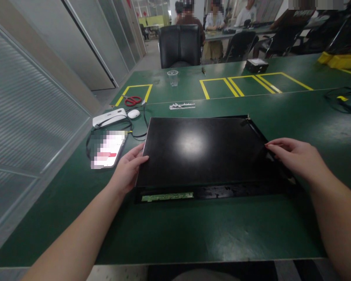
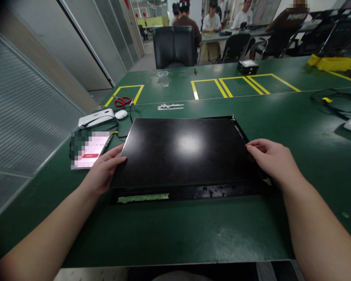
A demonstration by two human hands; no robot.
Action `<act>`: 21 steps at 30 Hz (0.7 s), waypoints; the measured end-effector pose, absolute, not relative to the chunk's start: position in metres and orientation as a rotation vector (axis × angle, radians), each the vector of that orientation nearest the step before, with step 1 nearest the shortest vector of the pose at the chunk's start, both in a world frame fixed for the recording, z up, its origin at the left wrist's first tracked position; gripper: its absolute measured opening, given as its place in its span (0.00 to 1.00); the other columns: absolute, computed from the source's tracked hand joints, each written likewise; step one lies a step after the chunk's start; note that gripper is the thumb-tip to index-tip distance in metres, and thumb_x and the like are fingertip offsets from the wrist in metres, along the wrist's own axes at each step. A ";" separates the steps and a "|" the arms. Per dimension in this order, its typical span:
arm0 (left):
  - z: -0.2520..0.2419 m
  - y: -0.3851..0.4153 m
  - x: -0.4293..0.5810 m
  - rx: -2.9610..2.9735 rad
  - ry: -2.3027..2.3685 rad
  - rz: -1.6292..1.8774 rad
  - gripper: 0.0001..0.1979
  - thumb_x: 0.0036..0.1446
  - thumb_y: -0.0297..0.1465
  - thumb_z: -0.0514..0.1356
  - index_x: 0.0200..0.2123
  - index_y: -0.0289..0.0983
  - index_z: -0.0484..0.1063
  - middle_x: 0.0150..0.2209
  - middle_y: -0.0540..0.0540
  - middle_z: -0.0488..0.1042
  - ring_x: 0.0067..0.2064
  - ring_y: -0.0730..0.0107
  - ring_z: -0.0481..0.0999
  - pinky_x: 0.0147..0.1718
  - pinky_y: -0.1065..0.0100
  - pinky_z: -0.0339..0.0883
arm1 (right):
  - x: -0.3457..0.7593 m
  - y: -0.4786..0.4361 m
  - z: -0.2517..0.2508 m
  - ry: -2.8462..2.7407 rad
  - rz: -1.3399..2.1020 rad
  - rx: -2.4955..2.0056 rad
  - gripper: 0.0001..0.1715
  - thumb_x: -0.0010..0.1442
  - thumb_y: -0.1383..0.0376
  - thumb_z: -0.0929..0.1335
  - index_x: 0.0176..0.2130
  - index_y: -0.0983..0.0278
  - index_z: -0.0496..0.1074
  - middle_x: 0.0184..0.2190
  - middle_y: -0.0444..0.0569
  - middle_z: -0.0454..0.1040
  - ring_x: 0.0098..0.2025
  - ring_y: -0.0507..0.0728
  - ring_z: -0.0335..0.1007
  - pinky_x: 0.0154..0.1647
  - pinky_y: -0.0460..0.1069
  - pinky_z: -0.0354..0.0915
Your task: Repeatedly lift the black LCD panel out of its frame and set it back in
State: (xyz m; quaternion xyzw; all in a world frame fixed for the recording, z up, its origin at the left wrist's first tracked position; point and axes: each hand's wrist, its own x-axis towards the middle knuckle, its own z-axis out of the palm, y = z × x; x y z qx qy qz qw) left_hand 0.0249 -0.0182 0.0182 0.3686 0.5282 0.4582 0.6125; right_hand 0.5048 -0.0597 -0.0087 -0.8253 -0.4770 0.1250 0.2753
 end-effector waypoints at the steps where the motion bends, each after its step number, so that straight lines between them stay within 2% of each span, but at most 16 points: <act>1: 0.018 -0.018 0.025 0.857 1.217 1.057 0.42 0.45 0.26 0.73 0.66 0.34 0.73 0.51 0.39 0.86 0.55 0.44 0.84 0.48 0.56 0.82 | 0.505 -0.060 -0.009 -1.286 0.344 -2.219 0.24 0.50 0.46 0.70 0.38 0.58 0.83 0.27 0.48 0.80 0.29 0.60 0.75 0.32 0.54 0.66; 10: 0.016 -0.018 0.026 0.883 1.225 1.064 0.40 0.46 0.26 0.72 0.65 0.34 0.74 0.50 0.39 0.86 0.54 0.43 0.84 0.50 0.53 0.81 | 0.511 -0.059 -0.010 -1.339 0.329 -2.237 0.26 0.50 0.43 0.70 0.38 0.57 0.83 0.25 0.48 0.80 0.29 0.60 0.75 0.32 0.55 0.66; 21: 0.019 -0.022 0.030 0.891 1.227 1.087 0.36 0.45 0.27 0.71 0.62 0.36 0.77 0.51 0.41 0.86 0.57 0.42 0.82 0.52 0.52 0.81 | 0.515 -0.059 -0.013 -1.303 0.368 -2.291 0.24 0.51 0.46 0.70 0.40 0.57 0.83 0.29 0.48 0.81 0.31 0.60 0.76 0.32 0.54 0.66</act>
